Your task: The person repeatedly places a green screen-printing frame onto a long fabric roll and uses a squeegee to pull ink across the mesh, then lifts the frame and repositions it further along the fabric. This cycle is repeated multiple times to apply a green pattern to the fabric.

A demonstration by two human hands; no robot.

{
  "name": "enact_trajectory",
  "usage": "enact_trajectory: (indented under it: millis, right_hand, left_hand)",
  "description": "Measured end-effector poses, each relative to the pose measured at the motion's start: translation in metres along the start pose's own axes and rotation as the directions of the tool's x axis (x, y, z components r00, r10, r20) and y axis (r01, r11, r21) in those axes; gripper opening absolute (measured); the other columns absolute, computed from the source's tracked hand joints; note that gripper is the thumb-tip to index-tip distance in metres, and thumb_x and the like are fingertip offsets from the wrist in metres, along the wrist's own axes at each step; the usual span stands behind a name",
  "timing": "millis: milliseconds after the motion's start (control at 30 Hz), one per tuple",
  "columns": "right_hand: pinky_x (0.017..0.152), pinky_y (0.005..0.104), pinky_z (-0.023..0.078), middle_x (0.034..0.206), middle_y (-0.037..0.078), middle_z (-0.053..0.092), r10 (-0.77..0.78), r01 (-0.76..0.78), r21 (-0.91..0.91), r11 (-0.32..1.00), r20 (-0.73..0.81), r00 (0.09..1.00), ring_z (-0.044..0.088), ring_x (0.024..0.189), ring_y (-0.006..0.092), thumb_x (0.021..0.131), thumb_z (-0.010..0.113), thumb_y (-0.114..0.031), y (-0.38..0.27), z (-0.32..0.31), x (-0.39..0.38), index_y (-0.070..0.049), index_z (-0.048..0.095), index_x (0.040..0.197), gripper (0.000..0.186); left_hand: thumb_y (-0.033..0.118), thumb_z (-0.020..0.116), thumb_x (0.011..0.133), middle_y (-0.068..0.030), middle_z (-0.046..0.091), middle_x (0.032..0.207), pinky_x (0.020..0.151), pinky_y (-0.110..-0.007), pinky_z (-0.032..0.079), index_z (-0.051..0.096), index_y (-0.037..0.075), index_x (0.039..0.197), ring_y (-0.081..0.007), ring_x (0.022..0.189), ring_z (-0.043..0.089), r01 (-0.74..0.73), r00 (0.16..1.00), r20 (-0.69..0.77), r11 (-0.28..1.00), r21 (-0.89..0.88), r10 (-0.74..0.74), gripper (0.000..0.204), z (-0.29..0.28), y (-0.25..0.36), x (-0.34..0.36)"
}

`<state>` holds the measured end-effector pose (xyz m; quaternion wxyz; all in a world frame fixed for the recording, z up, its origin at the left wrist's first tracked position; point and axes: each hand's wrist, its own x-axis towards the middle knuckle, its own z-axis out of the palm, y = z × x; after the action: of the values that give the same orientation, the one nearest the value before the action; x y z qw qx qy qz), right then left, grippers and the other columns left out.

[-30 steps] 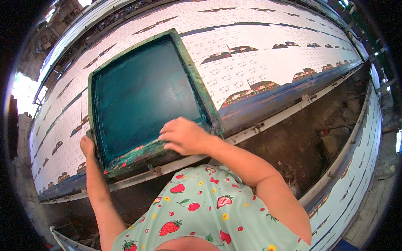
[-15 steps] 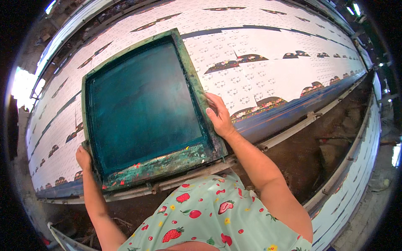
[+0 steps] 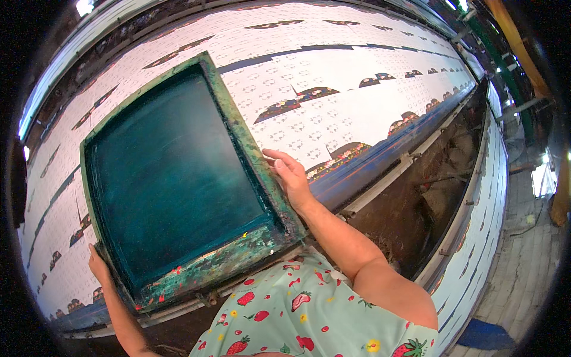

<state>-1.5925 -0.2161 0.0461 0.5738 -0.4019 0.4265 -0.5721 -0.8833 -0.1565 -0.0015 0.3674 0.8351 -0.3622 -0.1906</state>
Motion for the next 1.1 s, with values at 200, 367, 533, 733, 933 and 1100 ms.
enact_trajectory:
  millis: [200, 367, 533, 733, 933, 1100]
  right_hand:
    - [0.119, 0.0441, 0.047, 0.158, 0.021, 0.062, -0.111, 0.093, 0.143, 0.985, 0.122, 0.986, 0.062, 0.139, 0.0288, 0.112, 0.061, -0.055, -0.007, 0.001, 0.007, 0.008, 0.049, 0.164, 0.082]
    - [0.117, 0.0413, 0.046, 0.165, 0.02, 0.057, -0.139, 0.128, 0.076, 0.989, 0.168, 0.976, 0.061, 0.139, 0.027, 0.112, 0.059, -0.052, -0.051, -0.02, 0.032, 0.005, 0.049, 0.166, 0.079]
    - [0.109, 0.0387, 0.052, 0.152, 0.015, 0.065, -0.09, 0.127, -0.16, 0.979, 0.22, 0.971, 0.065, 0.129, 0.0231, 0.11, 0.062, -0.047, -0.112, -0.136, 0.075, 0.0, 0.059, 0.161, 0.07]
    - [0.105, 0.0449, 0.05, 0.143, 0.012, 0.066, 0.022, 0.026, -0.216, 0.976, 0.217, 0.976, 0.062, 0.125, 0.0244, 0.108, 0.062, -0.051, -0.173, -0.288, 0.125, -0.01, 0.064, 0.158, 0.064]
    - [0.106, 0.0436, 0.048, 0.145, 0.011, 0.066, 0.052, -0.009, -0.264, 0.965, 0.157, 0.986, 0.059, 0.13, 0.0232, 0.106, 0.063, -0.054, -0.223, -0.463, 0.167, -0.011, 0.066, 0.155, 0.065]
    - [0.118, 0.0416, 0.041, 0.149, 0.01, 0.068, -0.014, 0.047, -0.296, 0.954, 0.113, 0.994, 0.057, 0.138, 0.0229, 0.107, 0.063, -0.054, -0.246, -0.597, 0.196, -0.008, 0.067, 0.153, 0.065]
  left_hand:
    - [0.07, 0.056, 0.112, -0.0122, 0.073, 0.078, 0.072, -0.045, 0.051, 0.079, -0.009, 0.091, -0.0248, 0.069, 0.061, 0.001, 0.998, -0.056, 0.989, 0.146, 0.007, 0.085, -0.014, -0.017, 0.028]
    - [0.077, 0.06, 0.106, -0.0091, 0.073, 0.077, 0.067, -0.041, 0.05, 0.08, -0.001, 0.085, -0.0216, 0.066, 0.061, 0.161, 0.985, -0.042, 0.984, -0.078, -0.165, 0.084, -0.023, 0.018, 0.018]
    - [0.08, 0.06, 0.103, -0.0089, 0.082, 0.09, 0.076, -0.034, 0.063, 0.083, 0.003, 0.1, -0.0233, 0.076, 0.076, 0.289, 0.955, 0.223, 0.787, -0.545, -0.196, 0.081, 0.065, 0.145, -0.077]
    - [0.083, 0.059, 0.101, -0.0103, 0.082, 0.093, 0.078, -0.036, 0.061, 0.083, 0.002, 0.105, -0.0226, 0.079, 0.076, 0.349, 0.923, 0.336, 0.776, -0.525, -0.188, 0.084, 0.157, 0.266, -0.164]
    - [0.08, 0.058, 0.102, -0.0127, 0.084, 0.098, 0.083, -0.036, 0.061, 0.083, 0.002, 0.102, -0.0236, 0.085, 0.077, 0.315, 0.924, 0.361, 0.777, -0.545, -0.122, 0.083, 0.292, 0.381, -0.267]
    - [0.075, 0.062, 0.104, -0.0128, 0.083, 0.098, 0.088, -0.039, 0.061, 0.083, 0.002, 0.103, -0.0245, 0.089, 0.077, 0.307, 0.942, 0.304, 0.723, -0.619, -0.139, 0.076, 0.398, 0.447, -0.336]
